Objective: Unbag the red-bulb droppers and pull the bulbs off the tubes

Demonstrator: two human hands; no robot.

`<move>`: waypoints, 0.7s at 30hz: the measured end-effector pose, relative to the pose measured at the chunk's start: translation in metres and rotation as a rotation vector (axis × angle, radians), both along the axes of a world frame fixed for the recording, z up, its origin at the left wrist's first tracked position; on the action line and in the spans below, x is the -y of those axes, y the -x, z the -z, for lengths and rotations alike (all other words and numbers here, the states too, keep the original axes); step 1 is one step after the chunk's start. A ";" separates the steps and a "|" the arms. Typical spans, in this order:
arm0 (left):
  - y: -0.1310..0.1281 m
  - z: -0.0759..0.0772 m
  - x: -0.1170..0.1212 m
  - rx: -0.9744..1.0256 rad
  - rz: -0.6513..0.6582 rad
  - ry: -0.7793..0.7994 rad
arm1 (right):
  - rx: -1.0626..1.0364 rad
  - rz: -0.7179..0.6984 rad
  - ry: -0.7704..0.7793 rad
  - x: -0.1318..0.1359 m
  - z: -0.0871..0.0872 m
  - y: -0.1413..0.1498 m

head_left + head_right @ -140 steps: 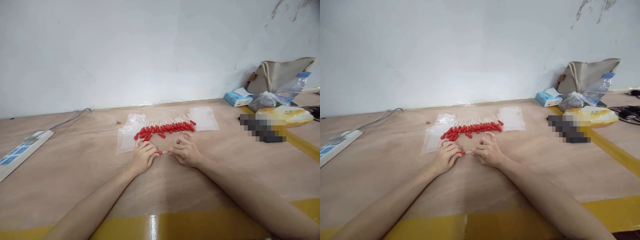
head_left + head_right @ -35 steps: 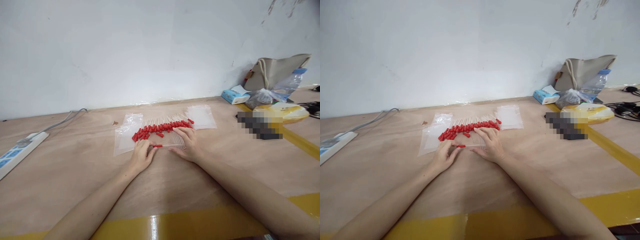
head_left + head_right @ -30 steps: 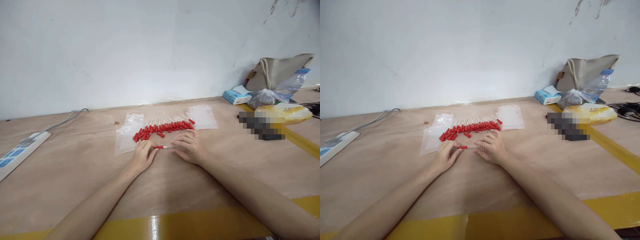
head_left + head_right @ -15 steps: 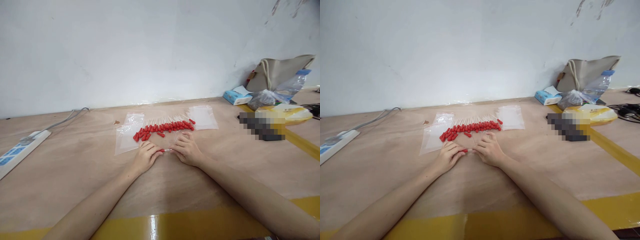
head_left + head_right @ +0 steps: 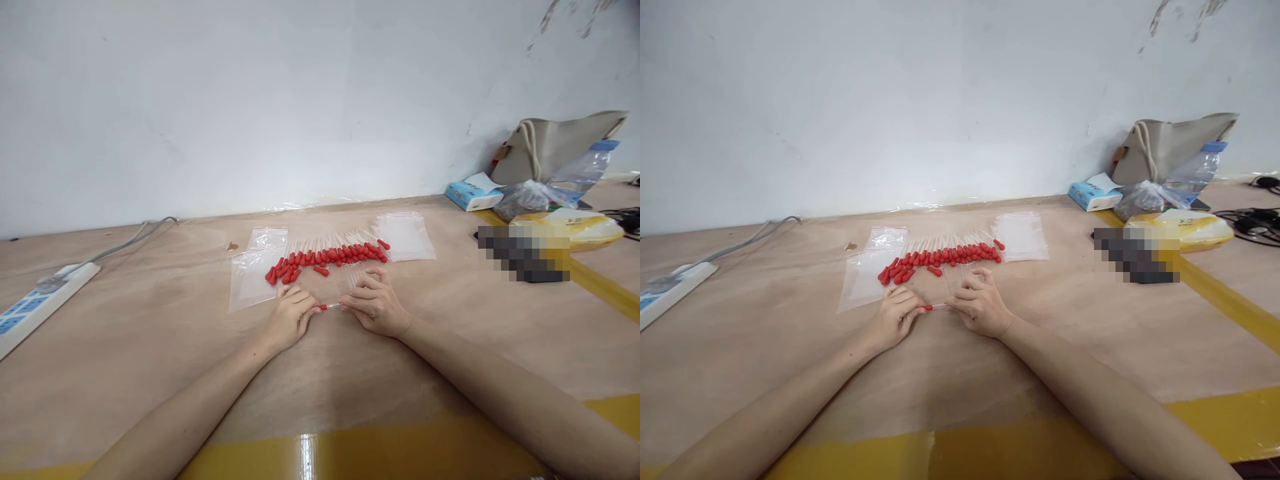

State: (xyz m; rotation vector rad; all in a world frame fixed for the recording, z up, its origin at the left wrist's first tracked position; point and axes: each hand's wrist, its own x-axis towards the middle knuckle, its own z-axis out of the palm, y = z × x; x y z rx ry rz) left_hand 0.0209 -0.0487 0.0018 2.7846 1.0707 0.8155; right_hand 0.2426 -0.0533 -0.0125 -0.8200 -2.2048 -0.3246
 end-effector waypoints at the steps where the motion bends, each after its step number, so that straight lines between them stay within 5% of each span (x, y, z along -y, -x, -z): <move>1: 0.002 0.000 -0.001 0.005 -0.005 0.002 | -0.014 0.000 0.003 -0.001 0.000 -0.002; 10: 0.012 -0.003 -0.005 0.344 -0.173 0.073 | -0.238 0.238 0.126 -0.019 0.003 -0.017; 15: 0.024 -0.009 -0.030 0.469 -0.468 -0.013 | -0.227 0.308 0.141 -0.019 -0.002 -0.001; 21: 0.044 -0.002 -0.058 0.458 -0.585 0.045 | -0.132 0.350 0.062 -0.020 -0.001 0.004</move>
